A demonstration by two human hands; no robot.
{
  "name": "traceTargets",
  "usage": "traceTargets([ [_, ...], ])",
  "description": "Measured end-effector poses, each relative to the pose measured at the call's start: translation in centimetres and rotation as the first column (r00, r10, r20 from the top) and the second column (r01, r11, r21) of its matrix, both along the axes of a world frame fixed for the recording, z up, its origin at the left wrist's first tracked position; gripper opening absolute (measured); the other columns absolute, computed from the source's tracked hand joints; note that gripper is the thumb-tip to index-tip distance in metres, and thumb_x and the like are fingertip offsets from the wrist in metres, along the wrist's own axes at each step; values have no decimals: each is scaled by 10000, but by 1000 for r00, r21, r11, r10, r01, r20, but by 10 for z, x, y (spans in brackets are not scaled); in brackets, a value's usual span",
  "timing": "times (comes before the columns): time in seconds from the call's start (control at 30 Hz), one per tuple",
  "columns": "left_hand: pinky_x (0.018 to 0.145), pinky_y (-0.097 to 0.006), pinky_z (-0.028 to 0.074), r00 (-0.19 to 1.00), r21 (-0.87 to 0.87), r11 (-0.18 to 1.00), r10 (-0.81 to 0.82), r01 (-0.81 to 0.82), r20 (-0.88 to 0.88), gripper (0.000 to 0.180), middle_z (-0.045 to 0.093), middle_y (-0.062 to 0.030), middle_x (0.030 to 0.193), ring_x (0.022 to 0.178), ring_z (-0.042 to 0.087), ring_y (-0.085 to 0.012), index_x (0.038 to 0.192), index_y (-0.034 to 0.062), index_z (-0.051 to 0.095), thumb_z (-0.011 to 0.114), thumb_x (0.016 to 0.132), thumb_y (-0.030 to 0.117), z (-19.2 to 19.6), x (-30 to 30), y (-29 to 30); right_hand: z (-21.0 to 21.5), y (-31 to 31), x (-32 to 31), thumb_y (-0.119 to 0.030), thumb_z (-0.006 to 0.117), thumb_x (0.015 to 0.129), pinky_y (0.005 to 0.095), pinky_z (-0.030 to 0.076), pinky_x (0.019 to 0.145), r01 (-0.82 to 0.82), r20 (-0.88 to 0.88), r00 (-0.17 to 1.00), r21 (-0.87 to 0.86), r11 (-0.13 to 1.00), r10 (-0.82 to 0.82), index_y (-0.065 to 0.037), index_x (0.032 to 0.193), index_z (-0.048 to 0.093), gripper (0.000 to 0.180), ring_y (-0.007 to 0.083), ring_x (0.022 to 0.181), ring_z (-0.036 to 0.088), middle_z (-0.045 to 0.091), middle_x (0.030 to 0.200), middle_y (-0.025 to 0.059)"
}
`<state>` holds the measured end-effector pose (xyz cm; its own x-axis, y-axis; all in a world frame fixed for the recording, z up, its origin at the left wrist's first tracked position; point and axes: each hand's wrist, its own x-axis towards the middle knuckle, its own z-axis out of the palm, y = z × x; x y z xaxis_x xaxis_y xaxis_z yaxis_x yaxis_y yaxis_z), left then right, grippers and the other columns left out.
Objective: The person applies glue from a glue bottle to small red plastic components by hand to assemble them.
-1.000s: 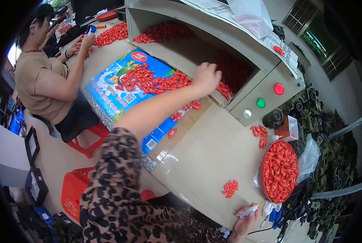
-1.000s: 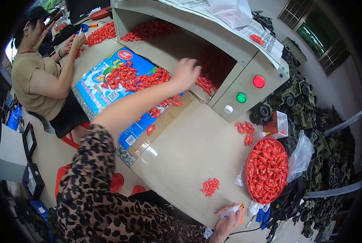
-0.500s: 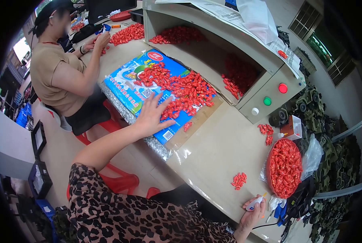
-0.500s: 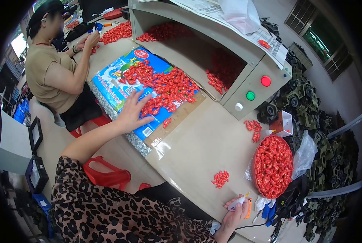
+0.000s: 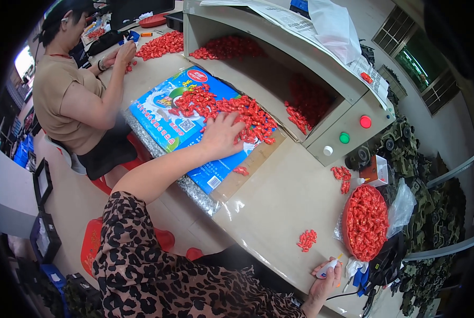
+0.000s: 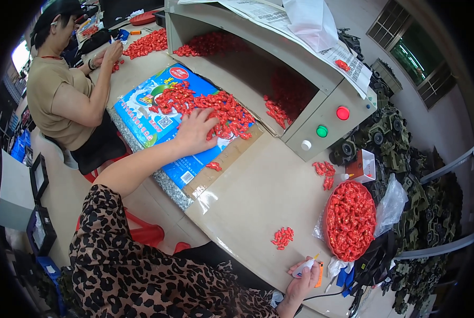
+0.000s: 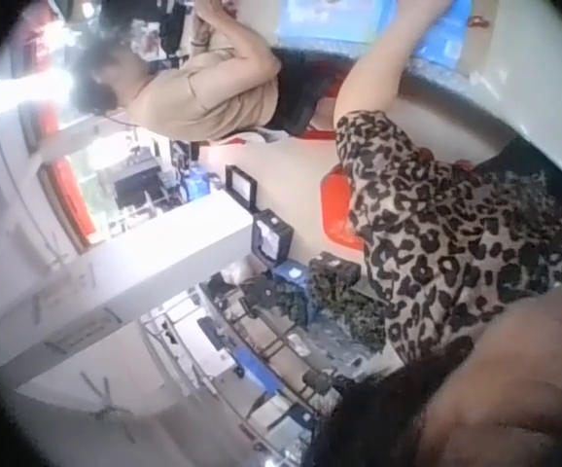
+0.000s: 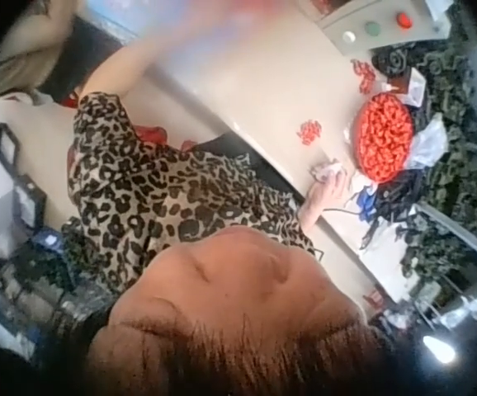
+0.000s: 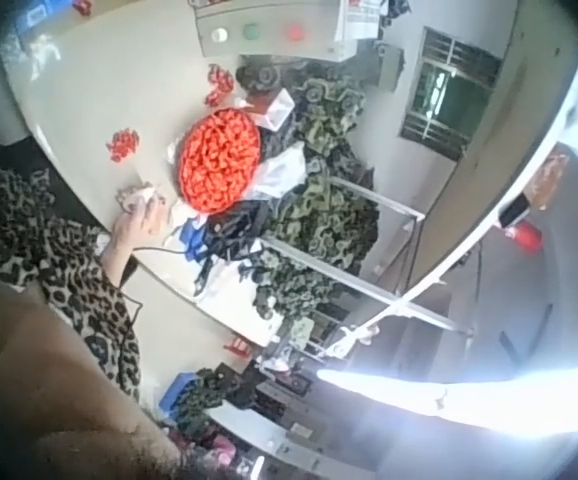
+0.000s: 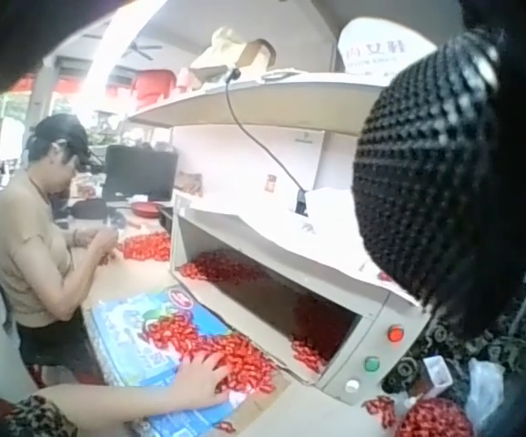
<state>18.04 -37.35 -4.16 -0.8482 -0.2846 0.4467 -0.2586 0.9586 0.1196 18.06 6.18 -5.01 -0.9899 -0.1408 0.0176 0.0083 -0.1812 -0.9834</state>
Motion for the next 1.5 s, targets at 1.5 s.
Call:
traceTargets([
  [1.5, 571, -388, 449, 987, 1, 987, 161, -161, -28, 217, 478, -126, 792, 786, 499, -274, 896, 133, 535, 550, 681, 165, 4, 3, 8, 9, 14, -3, -39, 495, 766, 382, 438, 682, 315, -617, 730, 685, 657, 294, -38, 855, 513, 91, 322, 763, 531, 550, 890, 156],
])
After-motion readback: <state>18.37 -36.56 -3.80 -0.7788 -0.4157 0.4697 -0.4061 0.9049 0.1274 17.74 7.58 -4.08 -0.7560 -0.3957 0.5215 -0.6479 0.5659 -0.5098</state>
